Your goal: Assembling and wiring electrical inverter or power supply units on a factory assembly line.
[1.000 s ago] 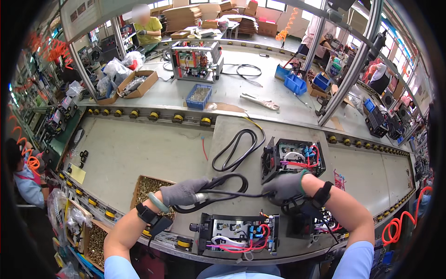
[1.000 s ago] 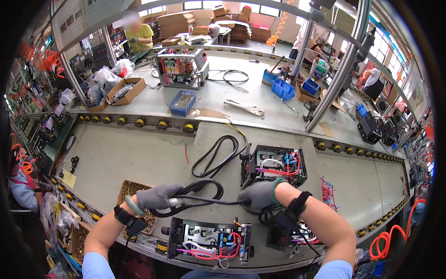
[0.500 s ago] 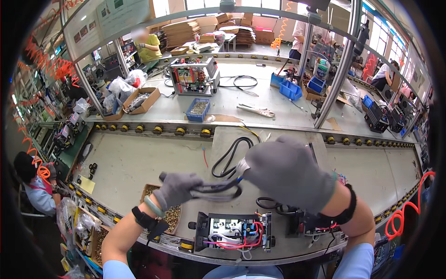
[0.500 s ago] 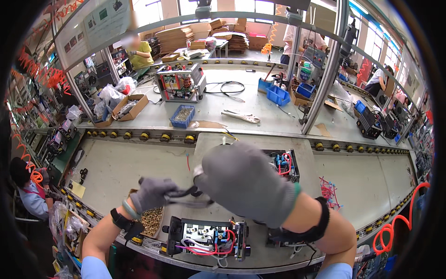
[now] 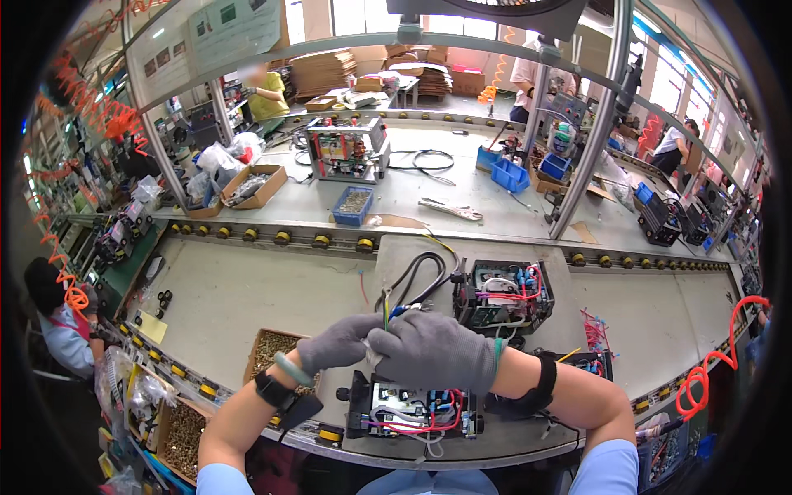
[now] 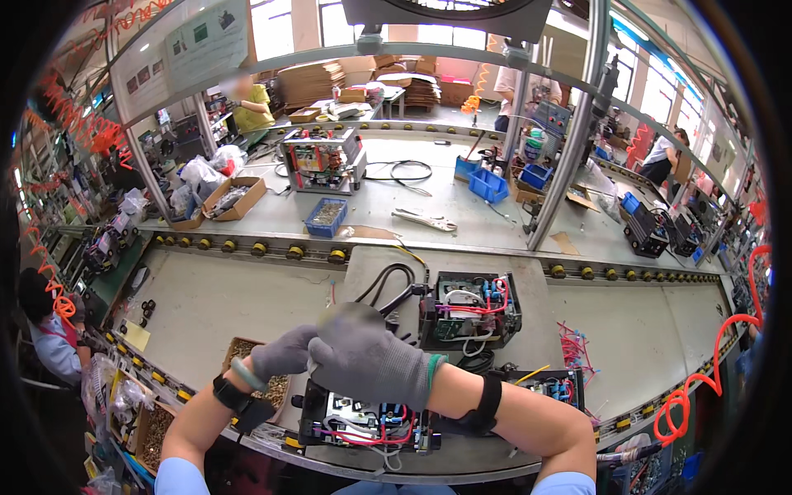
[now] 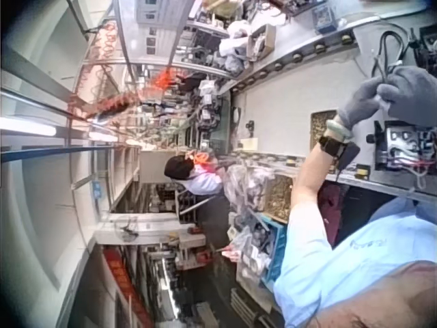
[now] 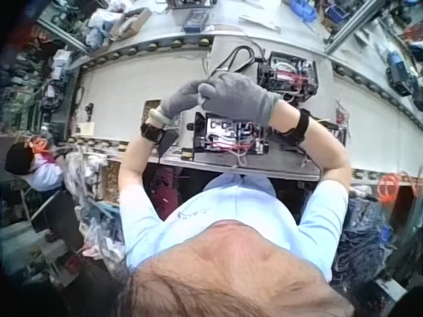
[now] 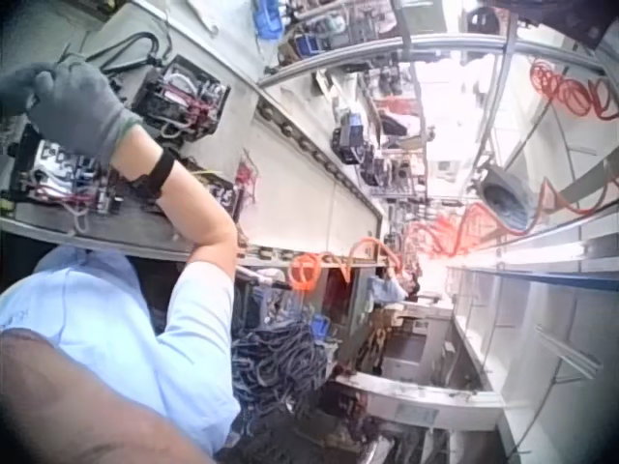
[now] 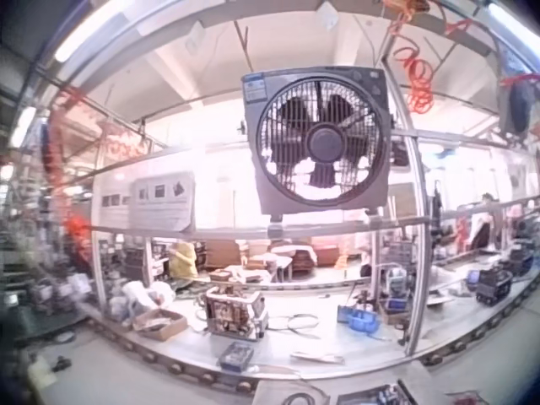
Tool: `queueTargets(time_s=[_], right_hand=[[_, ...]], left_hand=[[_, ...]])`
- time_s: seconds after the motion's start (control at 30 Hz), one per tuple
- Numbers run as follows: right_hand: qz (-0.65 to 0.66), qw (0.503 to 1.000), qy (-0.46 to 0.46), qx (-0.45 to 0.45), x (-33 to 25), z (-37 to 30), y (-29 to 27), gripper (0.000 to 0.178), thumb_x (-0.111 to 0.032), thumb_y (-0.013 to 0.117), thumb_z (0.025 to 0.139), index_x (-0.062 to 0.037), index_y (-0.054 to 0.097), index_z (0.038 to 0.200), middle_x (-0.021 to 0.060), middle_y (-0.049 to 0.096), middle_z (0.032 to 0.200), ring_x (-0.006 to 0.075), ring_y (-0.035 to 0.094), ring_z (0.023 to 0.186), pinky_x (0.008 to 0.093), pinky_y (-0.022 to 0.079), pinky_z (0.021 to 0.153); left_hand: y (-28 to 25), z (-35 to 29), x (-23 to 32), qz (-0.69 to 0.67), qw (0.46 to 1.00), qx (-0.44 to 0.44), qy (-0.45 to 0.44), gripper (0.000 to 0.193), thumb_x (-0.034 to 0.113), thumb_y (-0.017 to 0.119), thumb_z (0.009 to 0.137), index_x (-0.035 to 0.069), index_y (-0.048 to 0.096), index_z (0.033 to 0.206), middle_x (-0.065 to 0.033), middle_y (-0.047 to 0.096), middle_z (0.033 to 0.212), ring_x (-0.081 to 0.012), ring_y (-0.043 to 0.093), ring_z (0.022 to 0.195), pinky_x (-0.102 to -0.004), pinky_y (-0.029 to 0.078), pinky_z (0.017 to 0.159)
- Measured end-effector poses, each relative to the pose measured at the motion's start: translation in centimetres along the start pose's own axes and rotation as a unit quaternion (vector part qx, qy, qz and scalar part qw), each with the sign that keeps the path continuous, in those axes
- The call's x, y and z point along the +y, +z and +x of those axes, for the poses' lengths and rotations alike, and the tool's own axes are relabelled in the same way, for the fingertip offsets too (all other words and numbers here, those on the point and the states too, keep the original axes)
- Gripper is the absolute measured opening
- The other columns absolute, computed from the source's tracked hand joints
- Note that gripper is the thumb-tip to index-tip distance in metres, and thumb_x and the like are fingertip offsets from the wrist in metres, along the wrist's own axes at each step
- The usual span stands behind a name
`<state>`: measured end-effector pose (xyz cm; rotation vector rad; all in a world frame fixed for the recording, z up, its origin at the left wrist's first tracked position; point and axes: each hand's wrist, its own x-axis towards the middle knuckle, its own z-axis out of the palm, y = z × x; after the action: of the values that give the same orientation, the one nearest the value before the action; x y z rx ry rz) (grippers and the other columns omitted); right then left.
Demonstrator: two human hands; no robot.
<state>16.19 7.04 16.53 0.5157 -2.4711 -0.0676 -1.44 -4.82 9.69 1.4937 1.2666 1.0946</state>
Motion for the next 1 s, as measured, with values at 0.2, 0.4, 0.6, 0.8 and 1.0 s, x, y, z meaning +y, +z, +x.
queueTargets(time_s=[0.2,0.4,0.6,0.8,1.0], right_hand=[[-0.057,0.996,0.057,-0.031,2.1,2.2,2.0,0.025,-0.018,0.068,0.081,-0.0143,0.065,0.105,0.0035,0.064,0.092,0.0193,0.066,0.073,0.0329,0.053,0.06],[0.164,0.907,0.348,0.174,2.7,1.0,1.6,0.037,-0.003,0.064,0.084,-0.0075,0.062,0.121,0.0076,0.07,0.1,0.0167,0.066,0.073,0.0305,0.055,0.066],[0.598,0.663,0.45,0.008,0.9,-0.7,4.4,0.038,-0.019,0.068,0.092,0.0032,0.061,0.123,0.0055,0.066,0.097,0.0102,0.062,0.082,0.0252,0.052,0.076],[0.663,0.545,0.503,0.099,0.9,0.5,7.4,0.025,-0.021,0.068,0.093,0.0014,0.067,0.105,0.0055,0.067,0.09,0.013,0.065,0.082,0.0277,0.055,0.074],[0.604,0.527,0.566,0.194,1.6,1.0,7.2,0.017,-0.022,0.072,0.092,-0.0054,0.069,0.091,-0.0025,0.06,0.074,0.0046,0.049,0.06,0.0211,0.043,0.059]], left_hand=[[2.5,-2.8,3.5,-0.341,0.924,0.17,0.021,0.032,0.022,0.044,0.105,-0.001,0.055,0.125,-0.0077,0.061,0.107,-0.0179,0.06,0.103,-0.0351,0.046,0.098],[2.4,-3.3,0.4,-0.255,0.924,0.285,-0.029,0.026,0.02,0.041,0.105,0.001,0.056,0.116,0.001,0.049,0.081,-0.0109,0.05,0.079,-0.0329,0.049,0.087],[3.3,-2.3,0.2,-0.198,0.935,0.294,0.001,0.027,0.019,0.044,0.105,0.0,0.061,0.114,-0.0015,0.062,0.089,-0.01,0.06,0.083,-0.0287,0.052,0.081],[4.1,-1.3,0.9,-0.19,0.94,0.282,0.008,0.025,0.018,0.05,0.103,0.0,0.063,0.116,-0.0051,0.069,0.096,-0.0101,0.065,0.085,-0.0269,0.053,0.079],[3.9,-1.4,0.0,-0.14,0.93,0.337,-0.041,0.022,0.018,0.052,0.102,0.001,0.065,0.109,-0.0038,0.068,0.09,-0.01,0.062,0.079,-0.0267,0.052,0.075]])
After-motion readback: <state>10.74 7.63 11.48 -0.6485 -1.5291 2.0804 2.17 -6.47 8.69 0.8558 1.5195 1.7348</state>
